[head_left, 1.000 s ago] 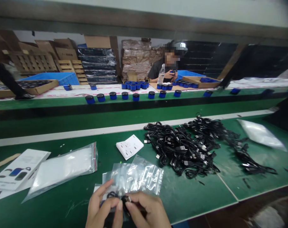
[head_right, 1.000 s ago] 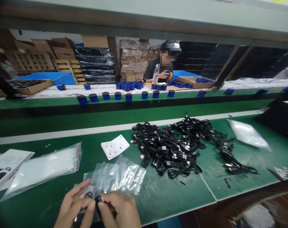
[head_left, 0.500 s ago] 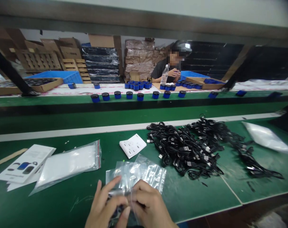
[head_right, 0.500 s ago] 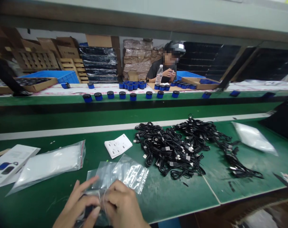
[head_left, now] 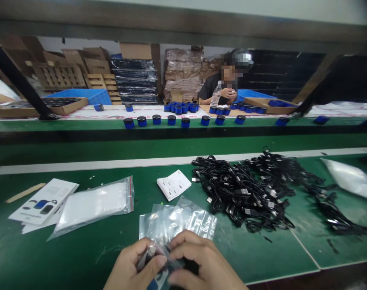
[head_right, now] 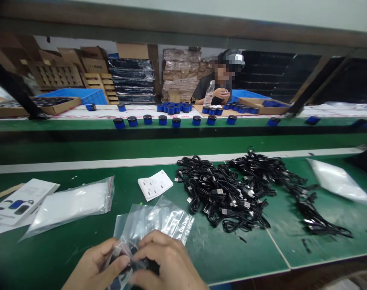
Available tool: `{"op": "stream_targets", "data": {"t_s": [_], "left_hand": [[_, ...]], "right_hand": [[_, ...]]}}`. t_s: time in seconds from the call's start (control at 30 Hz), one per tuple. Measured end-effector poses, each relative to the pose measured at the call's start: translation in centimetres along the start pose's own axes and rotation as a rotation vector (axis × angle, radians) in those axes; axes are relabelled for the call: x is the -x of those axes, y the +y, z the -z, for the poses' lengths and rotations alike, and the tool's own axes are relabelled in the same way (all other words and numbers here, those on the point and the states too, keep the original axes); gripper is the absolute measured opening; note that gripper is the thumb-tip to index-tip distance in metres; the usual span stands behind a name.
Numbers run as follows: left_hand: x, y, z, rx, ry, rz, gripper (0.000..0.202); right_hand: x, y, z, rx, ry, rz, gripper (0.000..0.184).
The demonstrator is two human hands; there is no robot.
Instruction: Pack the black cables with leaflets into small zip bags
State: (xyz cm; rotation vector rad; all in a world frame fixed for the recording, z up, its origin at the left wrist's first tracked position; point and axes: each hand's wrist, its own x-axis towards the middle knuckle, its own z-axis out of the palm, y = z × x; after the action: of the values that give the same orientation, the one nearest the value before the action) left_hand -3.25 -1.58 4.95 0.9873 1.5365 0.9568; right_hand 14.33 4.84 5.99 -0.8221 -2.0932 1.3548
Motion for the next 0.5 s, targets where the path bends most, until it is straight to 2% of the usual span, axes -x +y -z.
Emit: {"op": "stream_targets", "data": {"t_s": [0.13,0.23,0.33,0.43,0.5], "left_hand": [[0.1,0.1,-0.2,0.176,-0.027,0.019,0.035],[0.2,0.0,-0.5,0.161,0.086,-0.034,0.032],[0.2,-0.4,-0.9,0.196,0.198,-0.108,0.031],[0.3,-0.4,-1.3,0.252,0.229,-0.079,0.031],[0.3,-0.1,-1.4,0.225,0.215,-0.044,0.032]], "right_hand": [[0.0,0.2,-0.3,-0.011,0.098,-0.009,0.016],[-0.1,0.9,-0.9,-0.1,0.141,-0.059,0.013],[-0.2,1.9,-1.5,-0.26,0.252,-0.203,0.019],[-0.3,2.3,-1.9,-0.288,0.247,-0.272,0.007],[-0.4,2.0,-1.8,-0.262,0.214,-0.252,0.016]]}}
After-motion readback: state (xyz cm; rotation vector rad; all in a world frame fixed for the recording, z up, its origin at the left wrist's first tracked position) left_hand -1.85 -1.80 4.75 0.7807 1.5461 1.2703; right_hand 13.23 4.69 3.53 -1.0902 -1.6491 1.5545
